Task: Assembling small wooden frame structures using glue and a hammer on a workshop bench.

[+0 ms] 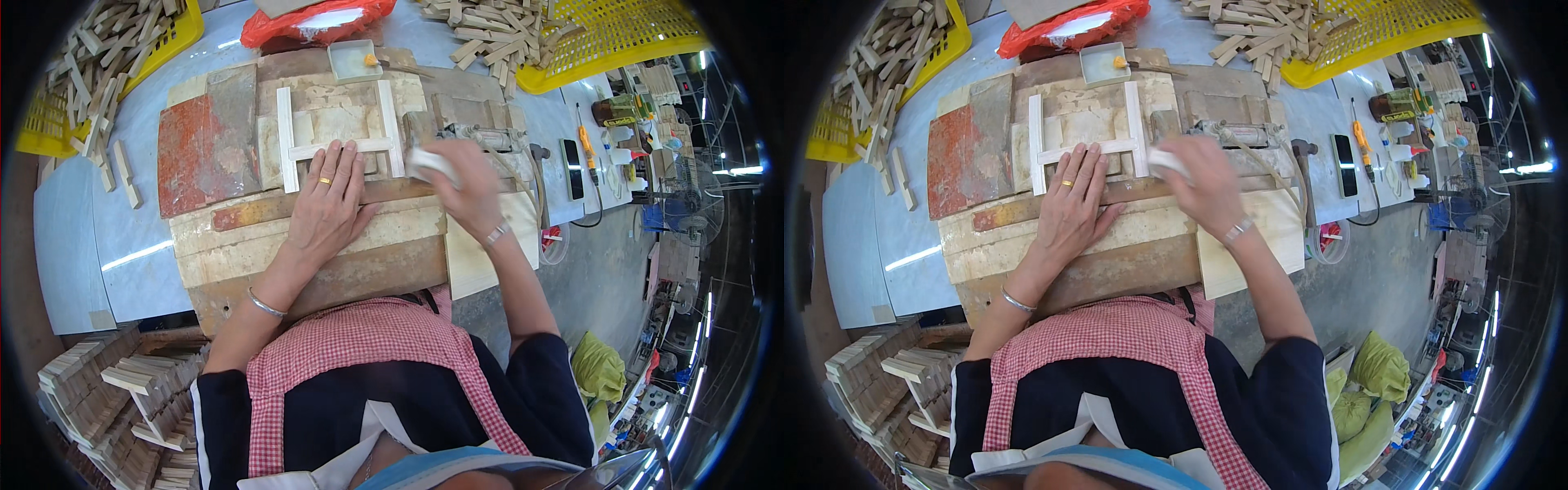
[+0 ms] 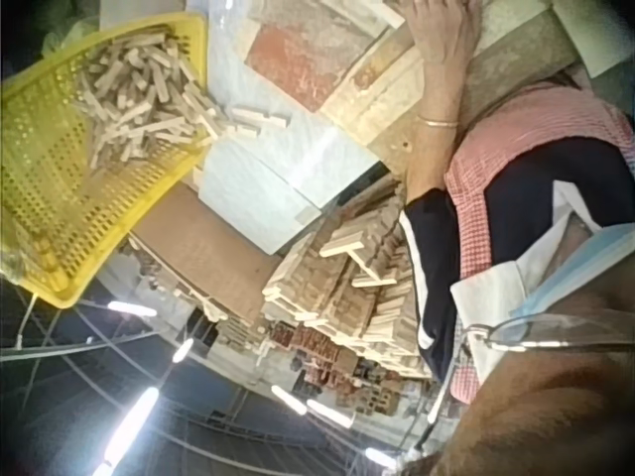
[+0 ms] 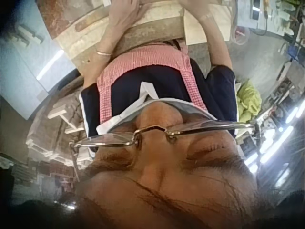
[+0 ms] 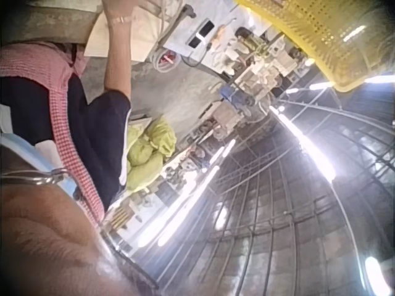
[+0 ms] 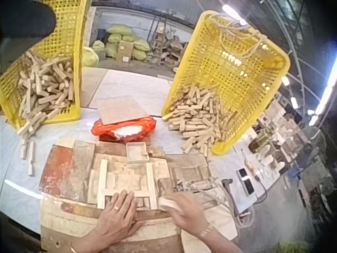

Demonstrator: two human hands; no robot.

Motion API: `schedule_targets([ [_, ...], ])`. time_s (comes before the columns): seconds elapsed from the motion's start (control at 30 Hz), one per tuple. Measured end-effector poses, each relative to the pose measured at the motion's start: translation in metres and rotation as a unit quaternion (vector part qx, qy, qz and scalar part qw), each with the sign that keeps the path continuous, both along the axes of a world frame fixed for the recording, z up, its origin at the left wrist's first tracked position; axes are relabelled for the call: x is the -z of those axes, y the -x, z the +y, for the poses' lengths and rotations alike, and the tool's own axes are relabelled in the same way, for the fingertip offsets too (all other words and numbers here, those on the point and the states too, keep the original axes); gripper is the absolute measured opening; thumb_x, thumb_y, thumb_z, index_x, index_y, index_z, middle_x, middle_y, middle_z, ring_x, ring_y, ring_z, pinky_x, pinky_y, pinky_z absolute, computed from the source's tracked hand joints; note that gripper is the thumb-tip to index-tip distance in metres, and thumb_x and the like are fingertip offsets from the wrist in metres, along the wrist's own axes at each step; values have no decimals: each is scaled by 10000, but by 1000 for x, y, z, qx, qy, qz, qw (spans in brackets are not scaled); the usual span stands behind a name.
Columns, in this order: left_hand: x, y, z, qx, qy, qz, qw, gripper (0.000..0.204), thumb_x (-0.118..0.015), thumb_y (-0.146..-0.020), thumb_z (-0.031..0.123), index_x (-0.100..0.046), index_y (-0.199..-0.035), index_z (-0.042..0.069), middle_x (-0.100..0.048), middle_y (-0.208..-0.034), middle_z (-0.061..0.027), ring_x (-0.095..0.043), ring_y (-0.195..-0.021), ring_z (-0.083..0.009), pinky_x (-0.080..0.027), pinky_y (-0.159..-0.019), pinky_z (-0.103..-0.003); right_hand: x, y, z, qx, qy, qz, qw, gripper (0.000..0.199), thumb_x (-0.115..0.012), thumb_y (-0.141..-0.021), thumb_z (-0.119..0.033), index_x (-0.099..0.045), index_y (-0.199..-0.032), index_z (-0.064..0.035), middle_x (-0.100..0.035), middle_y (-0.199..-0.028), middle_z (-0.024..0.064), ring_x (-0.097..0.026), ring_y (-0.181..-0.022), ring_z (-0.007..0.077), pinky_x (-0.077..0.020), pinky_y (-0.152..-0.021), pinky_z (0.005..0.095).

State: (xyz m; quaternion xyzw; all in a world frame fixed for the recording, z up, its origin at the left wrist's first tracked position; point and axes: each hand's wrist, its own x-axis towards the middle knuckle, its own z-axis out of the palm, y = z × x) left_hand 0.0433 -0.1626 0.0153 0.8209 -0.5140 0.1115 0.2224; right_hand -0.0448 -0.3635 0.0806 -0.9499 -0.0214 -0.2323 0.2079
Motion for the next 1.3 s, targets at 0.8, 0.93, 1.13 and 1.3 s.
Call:
schedule_targets([
  [0.8, -5, -20, -7, 0, 112, 38, 993, 372, -616, -813, 217, -583, -1078, -42, -595, -1066, -173, -549, -1056, -296, -414, -906, -420, -1, -60, -3, 5, -118, 31, 993, 206, -690, -814, -184, -669, -964, -44, -641, -894, 109, -621, -794, 225, -494, -695, 309],
  [0.93, -11, -52, -16, -25, 13, 11, 1000, 321, -650, -797, 181, -593, -1056, 1, -582, -954, -128, -567, -892, -274, -432, -790, -405, 5, 41, -49, 141, -293, 197, 925, 270, -700, -815, -229, -654, -965, -10, -656, -869, 117, -622, -767, 200, -486, -702, 295],
  [1.13, -52, -66, -11, -36, 238, 234, 942, 166, -567, -888, 130, -613, -937, -21, -600, -893, -107, -597, -790, -269, -461, -753, -357, 52, 108, -30, 182, 121, 85, 972, 391, -704, -778, -228, -610, -1109, -43, -579, -1094, 156, -553, -939, 309, -468, -795, 373],
  [1.3, -36, -92, 51, -152, 486, 496, 704, 316, -460, -1001, 233, -570, -1146, -26, -634, -1073, -108, -625, -955, -203, -494, -850, -329, 45, 93, -35, 138, -22, 85, 986, 385, -699, -780, -162, -618, -1136, -41, -557, -1094, 156, -541, -961, 328, -468, -817, 395],
])
